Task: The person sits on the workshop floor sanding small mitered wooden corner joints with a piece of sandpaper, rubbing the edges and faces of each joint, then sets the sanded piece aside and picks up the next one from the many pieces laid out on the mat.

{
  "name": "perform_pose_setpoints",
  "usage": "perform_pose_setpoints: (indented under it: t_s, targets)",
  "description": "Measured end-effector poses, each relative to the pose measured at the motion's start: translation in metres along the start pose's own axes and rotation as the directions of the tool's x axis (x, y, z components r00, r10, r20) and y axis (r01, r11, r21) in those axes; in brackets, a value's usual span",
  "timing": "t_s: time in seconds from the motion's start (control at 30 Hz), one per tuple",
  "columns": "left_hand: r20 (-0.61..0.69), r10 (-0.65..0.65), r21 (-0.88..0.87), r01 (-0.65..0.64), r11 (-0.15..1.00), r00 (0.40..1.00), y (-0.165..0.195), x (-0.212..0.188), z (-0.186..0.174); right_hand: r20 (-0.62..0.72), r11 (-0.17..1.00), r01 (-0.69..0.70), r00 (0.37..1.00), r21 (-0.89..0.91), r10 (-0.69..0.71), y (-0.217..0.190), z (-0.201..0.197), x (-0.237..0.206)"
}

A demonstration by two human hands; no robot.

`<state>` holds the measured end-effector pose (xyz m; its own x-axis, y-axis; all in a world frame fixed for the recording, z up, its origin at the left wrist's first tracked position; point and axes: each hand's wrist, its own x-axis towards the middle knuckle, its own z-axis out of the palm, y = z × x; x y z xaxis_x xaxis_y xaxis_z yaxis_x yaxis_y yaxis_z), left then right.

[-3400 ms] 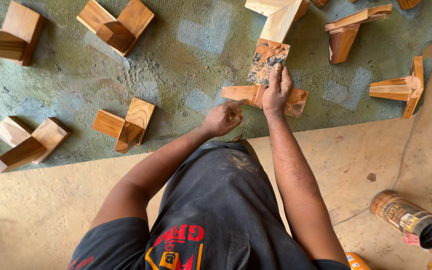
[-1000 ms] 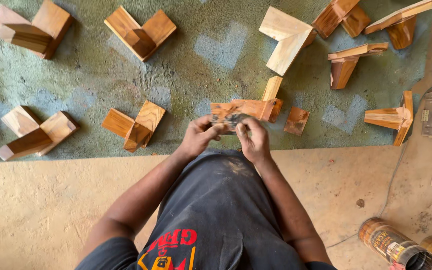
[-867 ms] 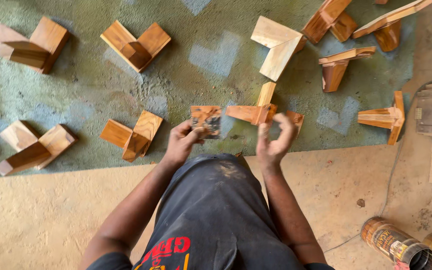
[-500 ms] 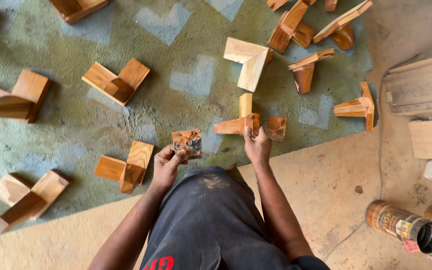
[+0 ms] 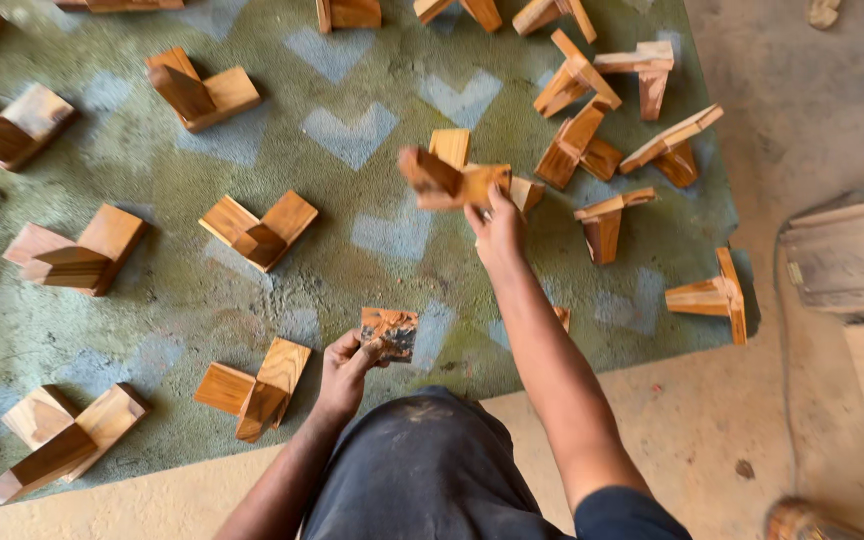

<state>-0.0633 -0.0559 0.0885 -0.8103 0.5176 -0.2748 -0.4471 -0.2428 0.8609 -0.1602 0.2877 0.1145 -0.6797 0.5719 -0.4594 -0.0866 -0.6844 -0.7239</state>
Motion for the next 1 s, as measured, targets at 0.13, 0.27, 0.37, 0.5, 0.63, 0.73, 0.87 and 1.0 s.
perform_pose_setpoints:
  t_s: [0.13,0.27,0.37,0.5,0.63,0.73,0.87,1.0]
  targets:
    - [-0.066,0.068,0.053,-0.065,0.997,0.996,0.006,-0.009,0.017,0.073,0.97,0.216,0.975,-0.112,-0.209,-0.017,0.046,0.043]
    - [-0.218,0.045,0.066,-0.031,0.997,0.975,0.008,-0.018,0.017,0.282,0.467,0.64,0.726,-0.61,-0.627,-0.014,0.032,0.024]
    - [-0.336,-0.022,-0.013,0.019,1.0,0.942,0.002,-0.018,0.016,0.187,0.0,0.422,0.401,-0.906,-0.897,0.001,-0.012,-0.003]
    - [-0.352,-0.075,-0.048,0.062,0.997,0.933,-0.01,-0.014,0.02,-0.398,0.635,-0.223,0.906,-0.74,-0.146,0.01,-0.061,0.014]
    - [-0.237,-0.001,0.028,0.008,1.0,0.971,-0.014,-0.006,0.023,-0.039,0.57,0.156,0.948,-0.807,-0.315,0.011,-0.09,0.015]
    - [-0.165,0.072,0.051,-0.065,0.997,0.984,-0.01,-0.005,0.022,0.122,0.145,0.213,0.872,-0.966,-0.473,0.018,-0.114,-0.014]
    - [-0.151,0.017,0.012,-0.015,1.0,0.988,0.0,-0.006,0.017,0.446,-0.262,0.361,0.729,-0.895,-0.519,0.031,-0.133,-0.068]
    - [-0.118,-0.012,0.001,0.012,1.0,0.993,0.005,-0.006,0.008,0.625,-0.501,0.411,0.671,-0.762,-0.399,0.057,-0.141,-0.118]
